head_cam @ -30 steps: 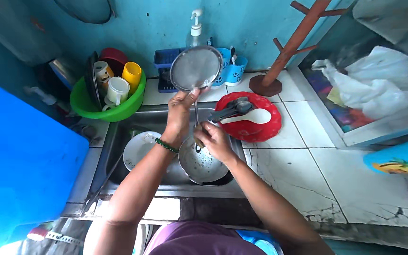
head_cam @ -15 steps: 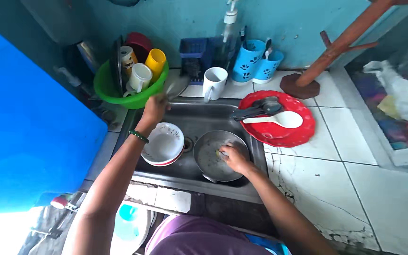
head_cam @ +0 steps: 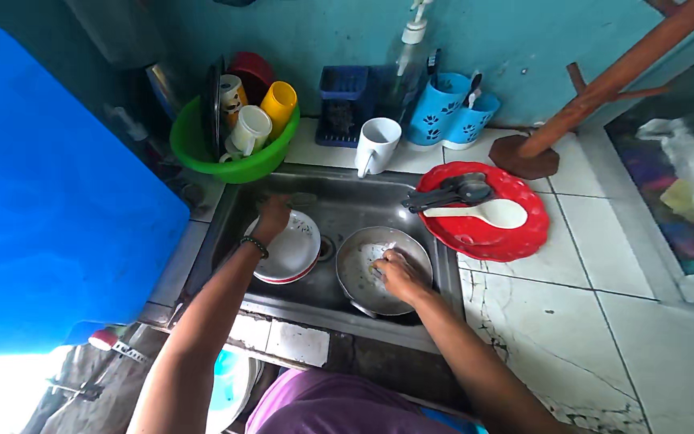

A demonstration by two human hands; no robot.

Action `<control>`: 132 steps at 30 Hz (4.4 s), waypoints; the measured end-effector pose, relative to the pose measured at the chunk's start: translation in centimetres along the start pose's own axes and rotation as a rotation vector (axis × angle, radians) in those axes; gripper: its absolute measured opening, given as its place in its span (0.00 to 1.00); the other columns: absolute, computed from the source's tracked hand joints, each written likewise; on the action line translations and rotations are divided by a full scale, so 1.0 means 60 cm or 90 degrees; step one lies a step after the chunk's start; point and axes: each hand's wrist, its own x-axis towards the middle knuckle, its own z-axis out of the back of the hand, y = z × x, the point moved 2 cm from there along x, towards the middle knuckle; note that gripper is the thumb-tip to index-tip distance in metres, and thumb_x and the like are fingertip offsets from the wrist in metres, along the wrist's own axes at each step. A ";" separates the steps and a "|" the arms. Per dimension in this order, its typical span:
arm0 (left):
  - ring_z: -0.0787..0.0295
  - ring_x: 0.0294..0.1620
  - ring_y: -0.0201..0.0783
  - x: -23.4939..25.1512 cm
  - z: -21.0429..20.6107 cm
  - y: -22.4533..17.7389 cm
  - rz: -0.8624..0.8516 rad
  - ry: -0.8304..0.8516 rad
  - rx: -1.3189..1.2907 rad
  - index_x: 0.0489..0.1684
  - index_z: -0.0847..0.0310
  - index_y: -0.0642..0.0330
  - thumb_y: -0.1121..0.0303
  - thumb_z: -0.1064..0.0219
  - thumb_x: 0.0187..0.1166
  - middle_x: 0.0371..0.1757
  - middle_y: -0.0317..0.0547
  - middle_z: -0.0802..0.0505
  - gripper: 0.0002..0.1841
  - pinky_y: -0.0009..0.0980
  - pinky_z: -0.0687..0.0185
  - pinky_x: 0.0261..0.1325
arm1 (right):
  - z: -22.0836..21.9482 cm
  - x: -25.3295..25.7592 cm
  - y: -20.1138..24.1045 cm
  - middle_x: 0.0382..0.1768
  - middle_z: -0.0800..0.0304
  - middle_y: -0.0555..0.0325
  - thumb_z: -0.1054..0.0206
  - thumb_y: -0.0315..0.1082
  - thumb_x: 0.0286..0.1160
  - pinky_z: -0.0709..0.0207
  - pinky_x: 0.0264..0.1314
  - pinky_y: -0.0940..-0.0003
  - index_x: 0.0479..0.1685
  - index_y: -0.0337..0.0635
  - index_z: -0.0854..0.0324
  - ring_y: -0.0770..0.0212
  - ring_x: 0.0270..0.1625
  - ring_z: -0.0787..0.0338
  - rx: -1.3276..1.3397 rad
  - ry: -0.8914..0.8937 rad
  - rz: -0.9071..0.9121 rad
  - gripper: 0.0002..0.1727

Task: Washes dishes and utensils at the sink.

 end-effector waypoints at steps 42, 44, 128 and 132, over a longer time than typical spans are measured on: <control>0.08 0.46 0.54 -0.170 0.037 -0.059 -0.198 0.051 0.226 0.61 0.11 0.66 0.67 0.40 0.90 0.46 0.60 0.06 0.15 0.57 0.15 0.56 | -0.011 -0.003 -0.001 0.79 0.30 0.25 0.33 0.14 0.66 0.37 0.82 0.33 0.76 0.30 0.25 0.28 0.82 0.30 0.074 0.106 0.041 0.32; 0.08 0.55 0.60 -0.179 -0.008 -0.073 -0.191 0.109 0.311 0.66 0.12 0.56 0.63 0.42 0.90 0.53 0.60 0.06 0.16 0.63 0.18 0.61 | 0.011 -0.015 -0.007 0.72 0.22 0.25 0.35 0.16 0.72 0.35 0.80 0.33 0.70 0.26 0.22 0.30 0.78 0.25 0.092 0.090 -0.018 0.23; 0.31 0.17 0.21 -0.124 -0.151 -0.118 -0.033 0.209 -0.083 0.36 0.19 0.68 0.73 0.39 0.88 0.21 0.34 0.18 0.09 0.18 0.35 0.23 | -0.002 -0.020 0.090 0.89 0.42 0.30 0.56 0.28 0.91 0.53 0.95 0.50 0.86 0.22 0.40 0.38 0.93 0.44 0.615 -0.602 0.091 0.27; 0.24 0.25 0.25 -0.133 -0.156 -0.128 -0.056 0.220 -0.005 0.42 0.17 0.72 0.78 0.39 0.83 0.27 0.40 0.15 0.06 0.24 0.25 0.34 | 0.005 -0.025 0.111 0.88 0.37 0.33 0.50 0.33 0.89 0.50 0.94 0.47 0.86 0.26 0.37 0.39 0.92 0.40 0.473 -0.634 0.193 0.29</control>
